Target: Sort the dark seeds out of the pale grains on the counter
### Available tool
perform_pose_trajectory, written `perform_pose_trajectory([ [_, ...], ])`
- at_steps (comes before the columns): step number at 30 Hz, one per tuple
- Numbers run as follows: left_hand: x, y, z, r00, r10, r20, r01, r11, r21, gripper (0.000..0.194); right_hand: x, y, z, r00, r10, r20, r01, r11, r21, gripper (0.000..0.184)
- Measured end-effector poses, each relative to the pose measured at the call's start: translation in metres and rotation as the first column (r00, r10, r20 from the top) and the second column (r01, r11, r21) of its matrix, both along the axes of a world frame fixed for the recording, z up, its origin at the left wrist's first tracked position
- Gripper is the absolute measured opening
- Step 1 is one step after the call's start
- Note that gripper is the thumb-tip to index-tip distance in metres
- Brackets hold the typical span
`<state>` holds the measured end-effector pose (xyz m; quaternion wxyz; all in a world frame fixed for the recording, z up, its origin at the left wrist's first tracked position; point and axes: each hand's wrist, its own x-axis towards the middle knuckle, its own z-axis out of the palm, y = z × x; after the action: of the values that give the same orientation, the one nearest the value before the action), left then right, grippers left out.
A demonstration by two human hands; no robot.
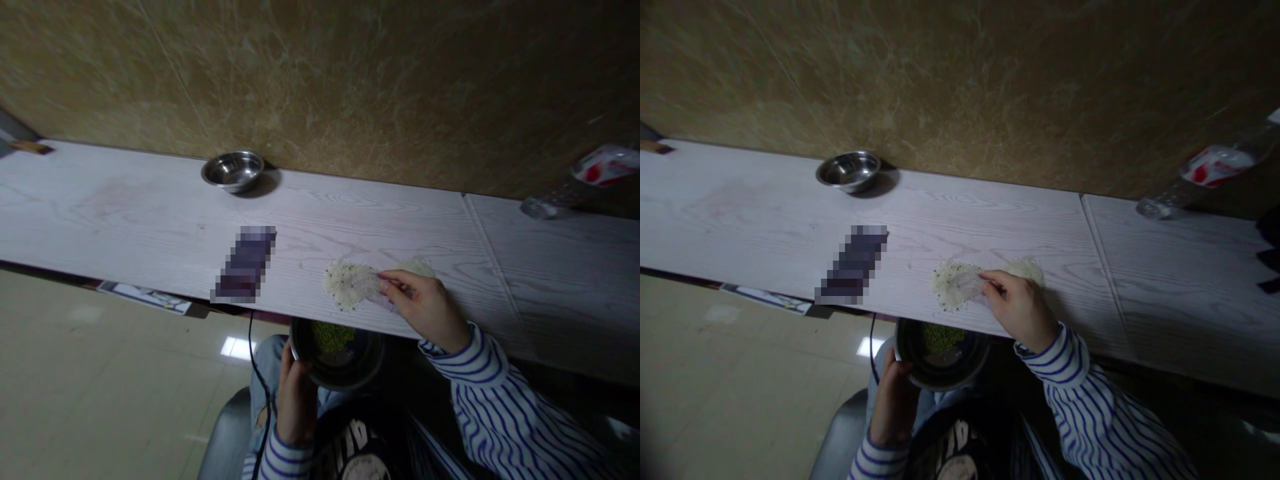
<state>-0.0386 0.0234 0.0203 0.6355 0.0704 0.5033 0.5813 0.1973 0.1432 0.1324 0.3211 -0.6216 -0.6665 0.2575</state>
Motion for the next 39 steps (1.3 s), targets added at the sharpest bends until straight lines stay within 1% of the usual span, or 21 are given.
perform_pose_trajectory([
  [3, -0.001, -0.001, -0.004, 1.0, 0.0, 0.001, 0.0, 1.0, 0.025, 0.054, 0.002, 0.002, -0.002, 0.999, -0.025, -0.022, 0.025, 1.0, -0.011, 0.028],
  [5, -0.001, -0.001, -0.006, 0.999, 0.041, -0.011, -0.041, 0.999, 0.012, 0.054, 0.003, 0.005, -0.002, 0.999, -0.035, -0.027, 0.034, 0.999, -0.029, 0.029],
  [8, -0.002, 0.0, -0.005, 0.988, 0.148, -0.046, -0.148, 0.989, 0.007, 0.056, 0.002, 0.01, 0.0, 0.999, -0.039, -0.037, 0.037, 0.998, -0.051, 0.031],
  [11, -0.007, -0.001, 0.0, 0.982, 0.188, -0.022, -0.188, 0.982, 0.024, 0.054, -0.007, 0.017, 0.01, 0.998, 0.018, -0.052, -0.023, 0.996, -0.09, 0.037],
  [13, -0.015, -0.003, 0.002, 0.979, 0.204, 0.001, -0.204, 0.979, 0.01, 0.052, -0.021, 0.024, 0.021, 0.99, 0.109, -0.092, -0.121, 0.982, -0.145, 0.046],
  [14, -0.019, -0.004, 0.003, 0.978, 0.21, 0.011, -0.21, 0.978, 0.0, 0.052, -0.032, 0.029, 0.027, 0.977, 0.171, -0.128, -0.193, 0.963, -0.187, 0.051],
  [15, -0.024, -0.005, 0.002, 0.976, 0.216, 0.02, -0.216, 0.976, -0.007, 0.053, -0.044, 0.035, 0.033, 0.951, 0.25, -0.183, -0.291, 0.923, -0.25, 0.058],
  [16, -0.029, -0.006, 0.001, 0.976, 0.214, 0.028, -0.214, 0.977, -0.01, 0.054, -0.057, 0.041, 0.039, 0.918, 0.316, -0.238, -0.381, 0.869, -0.316, 0.065],
  [18, -0.037, -0.007, -0.002, 0.981, 0.19, 0.037, -0.19, 0.982, -0.002, 0.057, -0.088, 0.055, 0.047, 0.86, 0.401, -0.316, -0.507, 0.741, -0.44, 0.075],
  [19, -0.04, -0.007, -0.004, 0.983, 0.178, 0.036, -0.178, 0.984, 0.006, 0.058, -0.104, 0.063, 0.05, 0.838, 0.427, -0.34, -0.545, 0.682, -0.487, 0.079],
  [20, -0.043, -0.007, -0.006, 0.986, 0.166, 0.026, -0.166, 0.986, 0.015, 0.059, -0.12, 0.07, 0.052, 0.827, 0.437, -0.354, -0.562, 0.638, -0.526, 0.083],
  [21, -0.045, -0.008, -0.008, 0.983, 0.184, 0.013, -0.184, 0.983, 0.025, 0.057, -0.135, 0.076, 0.053, 0.827, 0.437, -0.355, -0.562, 0.613, -0.555, 0.089],
  [22, -0.046, -0.008, -0.01, 0.967, 0.253, -0.015, -0.252, 0.967, 0.036, 0.055, -0.148, 0.081, 0.053, 0.826, 0.441, -0.351, -0.561, 0.585, -0.586, 0.094],
  [23, -0.047, -0.008, -0.012, 0.961, 0.275, -0.021, -0.274, 0.961, 0.043, 0.055, -0.16, 0.086, 0.052, 0.829, 0.44, -0.346, -0.555, 0.57, -0.605, 0.096],
  [25, -0.049, -0.008, -0.015, 0.959, 0.281, -0.042, -0.28, 0.96, 0.028, 0.056, -0.179, 0.092, 0.049, 0.823, 0.456, -0.338, -0.556, 0.531, -0.64, 0.1],
  [28, -0.055, -0.008, -0.018, 0.959, 0.279, -0.057, -0.276, 0.96, 0.049, 0.058, -0.196, 0.098, 0.042, 0.818, 0.482, -0.313, -0.549, 0.494, -0.674, 0.108],
  [30, -0.06, -0.008, -0.02, 0.958, 0.279, -0.062, -0.275, 0.959, 0.074, 0.058, -0.2, 0.101, 0.039, 0.828, 0.486, -0.281, -0.528, 0.502, -0.685, 0.113],
  [32, -0.064, -0.008, -0.02, 0.959, 0.278, -0.057, -0.272, 0.958, 0.087, 0.056, -0.198, 0.105, 0.039, 0.851, 0.464, -0.246, -0.494, 0.549, -0.674, 0.113],
  [34, -0.065, -0.009, -0.02, 0.961, 0.274, -0.043, -0.27, 0.959, 0.086, 0.055, -0.193, 0.108, 0.043, 0.873, 0.431, -0.229, -0.467, 0.604, -0.646, 0.108],
  [36, -0.065, -0.011, -0.02, 0.964, 0.266, -0.024, -0.263, 0.962, 0.076, 0.055, -0.183, 0.11, 0.049, 0.879, 0.414, -0.235, -0.465, 0.641, -0.611, 0.099],
  [39, -0.063, -0.013, -0.02, 0.97, 0.243, -0.009, -0.242, 0.969, 0.057, 0.056, -0.162, 0.11, 0.058, 0.883, 0.396, -0.253, -0.469, 0.711, -0.524, 0.087],
])
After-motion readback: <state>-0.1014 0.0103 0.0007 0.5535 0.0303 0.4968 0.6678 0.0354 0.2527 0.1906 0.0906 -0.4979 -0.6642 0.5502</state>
